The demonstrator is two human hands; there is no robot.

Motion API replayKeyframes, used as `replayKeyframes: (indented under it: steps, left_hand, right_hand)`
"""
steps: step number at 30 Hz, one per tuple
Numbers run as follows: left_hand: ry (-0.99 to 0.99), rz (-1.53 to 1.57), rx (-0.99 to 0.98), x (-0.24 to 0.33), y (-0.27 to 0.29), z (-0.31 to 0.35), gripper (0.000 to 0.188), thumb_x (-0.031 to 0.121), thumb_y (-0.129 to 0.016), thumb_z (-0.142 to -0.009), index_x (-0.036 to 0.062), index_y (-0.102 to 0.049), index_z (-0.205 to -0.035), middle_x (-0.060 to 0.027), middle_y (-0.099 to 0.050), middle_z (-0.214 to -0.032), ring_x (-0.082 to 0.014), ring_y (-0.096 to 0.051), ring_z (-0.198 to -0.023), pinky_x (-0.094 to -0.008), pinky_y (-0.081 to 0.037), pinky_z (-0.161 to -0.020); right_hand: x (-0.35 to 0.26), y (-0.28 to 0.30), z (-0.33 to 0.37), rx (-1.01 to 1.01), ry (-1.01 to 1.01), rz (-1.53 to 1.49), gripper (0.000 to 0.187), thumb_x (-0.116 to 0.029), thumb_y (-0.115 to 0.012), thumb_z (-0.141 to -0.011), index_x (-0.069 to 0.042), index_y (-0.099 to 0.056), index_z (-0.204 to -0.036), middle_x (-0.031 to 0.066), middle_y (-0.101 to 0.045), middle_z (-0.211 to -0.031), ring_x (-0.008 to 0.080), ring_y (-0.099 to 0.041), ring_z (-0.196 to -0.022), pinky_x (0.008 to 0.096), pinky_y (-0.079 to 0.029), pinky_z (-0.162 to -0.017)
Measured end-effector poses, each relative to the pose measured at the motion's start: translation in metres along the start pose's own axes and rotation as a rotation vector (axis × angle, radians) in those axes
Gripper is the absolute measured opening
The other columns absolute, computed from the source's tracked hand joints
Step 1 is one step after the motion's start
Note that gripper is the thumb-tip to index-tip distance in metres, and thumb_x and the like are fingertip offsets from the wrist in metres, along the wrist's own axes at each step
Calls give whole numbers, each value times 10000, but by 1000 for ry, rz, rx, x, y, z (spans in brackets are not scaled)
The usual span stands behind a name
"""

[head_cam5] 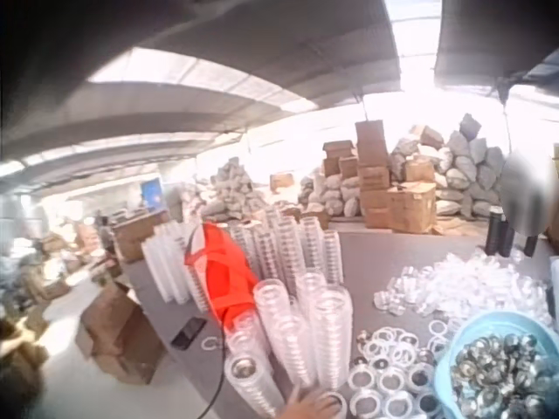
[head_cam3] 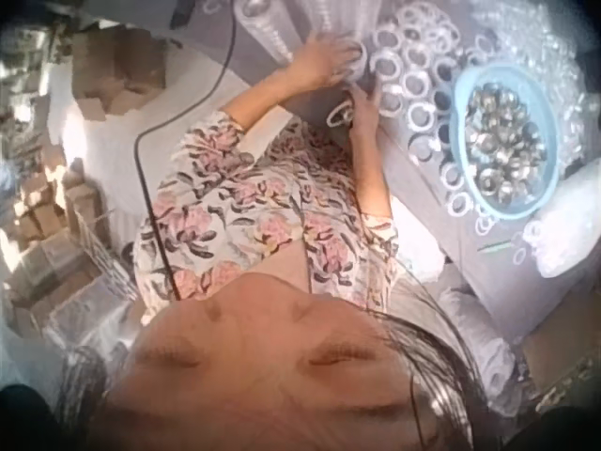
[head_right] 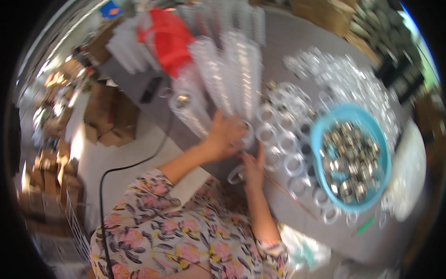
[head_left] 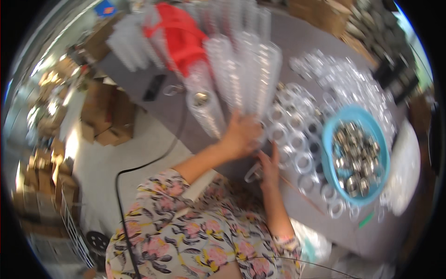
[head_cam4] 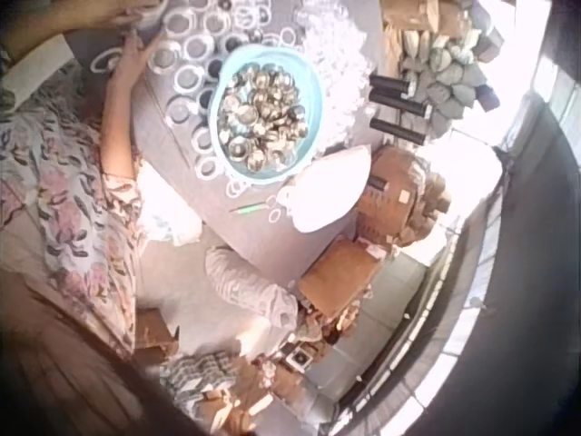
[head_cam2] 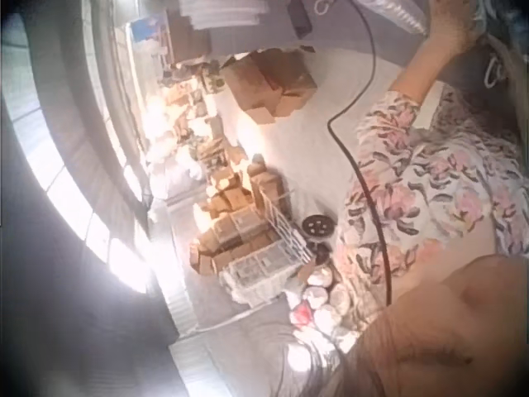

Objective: The person assembles clear plastic cups by placing white rubber gaskets and metal strainers into the cup openings. They handle the components one at a time, inserting the gasket first, followed by the strainer, and then stacking the completed units. The person uses a thin metal rod to adjust the strainer position inside the cup during the process.

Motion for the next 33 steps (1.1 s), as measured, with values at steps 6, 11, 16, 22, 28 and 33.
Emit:
replayKeyframes:
  steps: [6, 11, 16, 22, 28, 33]
  left_hand:
    - [33, 118, -86, -3, 7, 3, 245, 215, -572, -743, 99, -556, -959, -34, -534, -939, -249, -404, -1143, -626, -119, -1004]
    - [-43, 57, -20, 0, 7, 5, 134, 196, -587, -695, 97, -609, -781, -35, -553, -846, -231, -463, -1036, -618, -127, -1008]
    - [-9, 93, -129, -3, 6, 4, 104, 179, -553, -721, 102, -601, -773, -30, -533, -825, -206, -480, -971, -603, -140, -1011]
    - [18, 349, -26, -8, -10, 9, 107, 179, -540, -770, 80, -575, -750, -53, -529, -863, -237, -512, -888, -438, -333, -932]
    - [640, 1172, 328, 4, 23, 13, 142, 139, -550, -841, 8, -601, -863, -55, -563, -839, -146, -535, -803, -264, -418, -728]
    - [358, 643, 610, -14, 113, 24, 177, 97, -565, -811, 5, -593, -960, -87, -564, -911, -199, -518, -876, -306, -389, -809]
  right_hand:
    - [-3, -12, -3, -101, -75, 18, 731, -78, -566, -810, -160, -132, -1392, 65, -592, -778, 54, -487, -522, 172, -350, -382]
    - [-1, -19, -3, -90, -31, 68, 768, -57, -542, -782, -127, -93, -1400, 44, -535, -733, 75, -462, -517, 192, -351, -385]
    - [11, -14, -13, -122, -55, 80, 801, -57, -549, -787, -139, -44, -1404, 47, -537, -752, 72, -454, -501, 195, -345, -384]
    - [18, -13, -16, -102, -53, 85, 768, -86, -579, -796, -152, -102, -1395, 48, -564, -764, 78, -500, -543, 192, -348, -395]
    - [20, -12, -32, -132, -137, 99, 684, -78, -594, -800, -141, -215, -1367, 46, -577, -785, 103, -559, -605, 206, -369, -391]
    - [15, -13, -26, -75, -136, 16, 653, -69, -573, -802, -116, -236, -1360, 52, -565, -838, 101, -550, -597, 204, -371, -396]
Point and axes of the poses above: each hand's wrist, its own z-axis away from the middle knuckle, its own y-axis out of the back of the hand, x = y × z, the point moved 1 cm from there along -z, towards the middle knuckle
